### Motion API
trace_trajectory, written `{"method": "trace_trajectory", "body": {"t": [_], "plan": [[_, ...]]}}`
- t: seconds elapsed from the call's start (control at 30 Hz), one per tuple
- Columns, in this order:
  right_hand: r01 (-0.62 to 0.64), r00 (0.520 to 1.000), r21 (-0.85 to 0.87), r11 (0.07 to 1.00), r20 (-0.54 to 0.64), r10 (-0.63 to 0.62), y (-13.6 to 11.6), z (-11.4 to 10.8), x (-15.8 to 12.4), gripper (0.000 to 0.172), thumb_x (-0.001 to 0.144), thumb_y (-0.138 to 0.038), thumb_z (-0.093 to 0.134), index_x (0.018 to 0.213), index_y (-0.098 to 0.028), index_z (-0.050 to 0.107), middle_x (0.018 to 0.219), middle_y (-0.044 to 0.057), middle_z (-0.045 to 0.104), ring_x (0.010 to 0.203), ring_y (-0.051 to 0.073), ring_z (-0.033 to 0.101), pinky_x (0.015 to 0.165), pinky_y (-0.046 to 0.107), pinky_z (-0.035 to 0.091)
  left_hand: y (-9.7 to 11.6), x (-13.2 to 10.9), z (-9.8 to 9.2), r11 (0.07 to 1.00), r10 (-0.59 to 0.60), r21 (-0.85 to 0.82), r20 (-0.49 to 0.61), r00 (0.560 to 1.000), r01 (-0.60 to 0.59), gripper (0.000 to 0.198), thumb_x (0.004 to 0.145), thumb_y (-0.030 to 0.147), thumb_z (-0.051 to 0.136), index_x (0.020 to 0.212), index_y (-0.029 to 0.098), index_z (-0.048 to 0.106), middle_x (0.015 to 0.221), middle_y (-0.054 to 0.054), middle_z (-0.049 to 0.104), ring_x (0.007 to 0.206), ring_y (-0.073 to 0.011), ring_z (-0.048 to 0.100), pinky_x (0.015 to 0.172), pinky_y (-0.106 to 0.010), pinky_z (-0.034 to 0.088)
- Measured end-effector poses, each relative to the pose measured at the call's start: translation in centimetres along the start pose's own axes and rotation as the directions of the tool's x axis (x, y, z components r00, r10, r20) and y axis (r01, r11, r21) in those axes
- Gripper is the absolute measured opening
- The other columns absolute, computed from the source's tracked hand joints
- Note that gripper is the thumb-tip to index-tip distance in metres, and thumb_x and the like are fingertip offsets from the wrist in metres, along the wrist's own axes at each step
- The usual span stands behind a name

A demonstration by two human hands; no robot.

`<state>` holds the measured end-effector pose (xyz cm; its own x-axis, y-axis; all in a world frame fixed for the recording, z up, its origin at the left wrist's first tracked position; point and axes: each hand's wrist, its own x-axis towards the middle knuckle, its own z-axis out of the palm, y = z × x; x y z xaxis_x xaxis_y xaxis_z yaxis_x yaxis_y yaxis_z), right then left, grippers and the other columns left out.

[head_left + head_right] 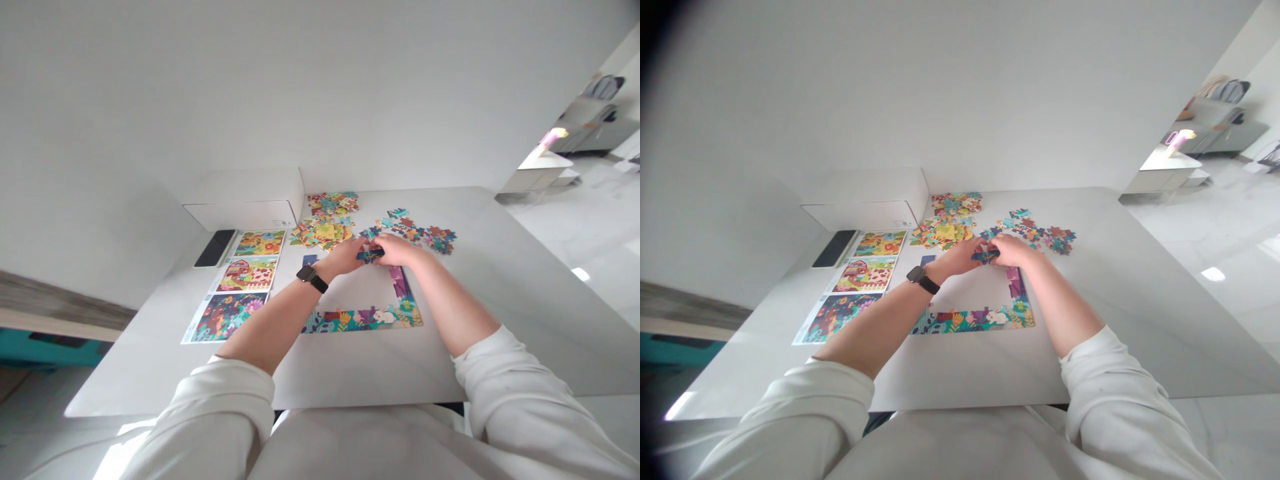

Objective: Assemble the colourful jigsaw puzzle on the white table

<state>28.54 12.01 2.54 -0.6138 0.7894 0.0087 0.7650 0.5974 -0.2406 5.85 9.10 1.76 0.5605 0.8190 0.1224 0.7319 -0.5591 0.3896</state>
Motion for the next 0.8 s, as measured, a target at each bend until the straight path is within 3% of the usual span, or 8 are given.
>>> {"method": "trace_trajectory", "body": {"t": [0.17, 0.3, 0.4, 0.53, 0.67, 0.8], "plan": [[-0.021, 1.000, 0.007, 1.000, 0.007, 0.021, 0.5, 0.3, 0.1, 0.039, 0.081, -0.028, 0.089, 0.118, -0.022, 0.078, 0.121, 0.013, 0.076, 0.111, 0.030, 0.073, 0.093, 0.035, 0.056, -0.7, -0.3, 0.1, 0.999, 0.013, -0.040, -0.005, 1.000, -0.013, 0.059, 0.086, 0.017, 0.074, 0.142, 0.023, 0.060, 0.128, -0.009, 0.077, 0.118, -0.0261, 0.073, 0.105, -0.037, 0.057], [-0.003, 1.000, 0.012, 1.000, 0.012, 0.003, 0.9, 0.4, 0.2, 0.036, 0.084, -0.028, 0.086, 0.118, -0.023, 0.078, 0.122, 0.011, 0.077, 0.113, 0.029, 0.073, 0.096, 0.037, 0.057, -2.6, -1.3, -1.9, 0.983, 0.017, -0.182, -0.082, 0.996, -0.032, 0.053, 0.089, 0.026, 0.075, 0.141, 0.023, 0.064, 0.131, -0.009, 0.076, 0.121, -0.0255, 0.072, 0.108, -0.039, 0.056], [0.021, 0.999, 0.033, 0.999, -0.047, -0.020, 0.8, 0.3, 0.2, 0.032, 0.088, -0.028, 0.082, 0.120, -0.022, 0.078, 0.123, 0.012, 0.077, 0.117, 0.030, 0.072, 0.100, 0.039, 0.056, -5.0, -3.1, -4.7, 0.958, -0.136, -0.278, -0.242, 0.961, 0.066, 0.037, 0.095, 0.030, 0.067, 0.130, 0.019, 0.072, 0.126, -0.009, 0.078, 0.109, -0.0220, 0.074, 0.101, -0.036, 0.059], [0.076, 0.994, 0.060, 0.995, -0.082, -0.071, -0.5, 0.3, 0.5, 0.033, 0.091, -0.029, 0.081, 0.123, -0.022, 0.077, 0.128, 0.013, 0.077, 0.121, 0.031, 0.071, 0.104, 0.042, 0.055, -8.1, -6.6, -6.9, 0.930, -0.302, -0.308, -0.330, 0.894, 0.200, 0.031, 0.095, 0.032, 0.064, 0.120, 0.019, 0.076, 0.110, -0.007, 0.081, 0.094, -0.0194, 0.075, 0.092, -0.032, 0.060], [0.105, 0.993, 0.036, 0.994, -0.062, -0.103, -2.1, 0.9, 0.6, 0.035, 0.090, -0.029, 0.082, 0.125, -0.024, 0.077, 0.129, 0.012, 0.077, 0.122, 0.032, 0.072, 0.106, 0.045, 0.055, -9.2, -9.6, -6.0, 0.938, -0.310, -0.252, -0.311, 0.898, 0.236, 0.029, 0.095, 0.033, 0.064, 0.117, 0.020, 0.077, 0.113, -0.008, 0.080, 0.099, -0.0220, 0.075, 0.096, -0.036, 0.060], [0.142, 0.988, 0.013, 0.990, -0.066, -0.141, -2.5, 1.6, 0.6, 0.032, 0.092, -0.027, 0.080, 0.123, -0.025, 0.078, 0.127, 0.011, 0.079, 0.122, 0.032, 0.072, 0.110, 0.047, 0.053, -9.1, -11.0, -4.5, 0.966, -0.245, -0.154, -0.300, 0.922, 0.207, 0.029, 0.095, 0.032, 0.065, 0.119, 0.021, 0.077, 0.126, -0.010, 0.078, 0.115, -0.0265, 0.073, 0.108, -0.043, 0.057]]}}
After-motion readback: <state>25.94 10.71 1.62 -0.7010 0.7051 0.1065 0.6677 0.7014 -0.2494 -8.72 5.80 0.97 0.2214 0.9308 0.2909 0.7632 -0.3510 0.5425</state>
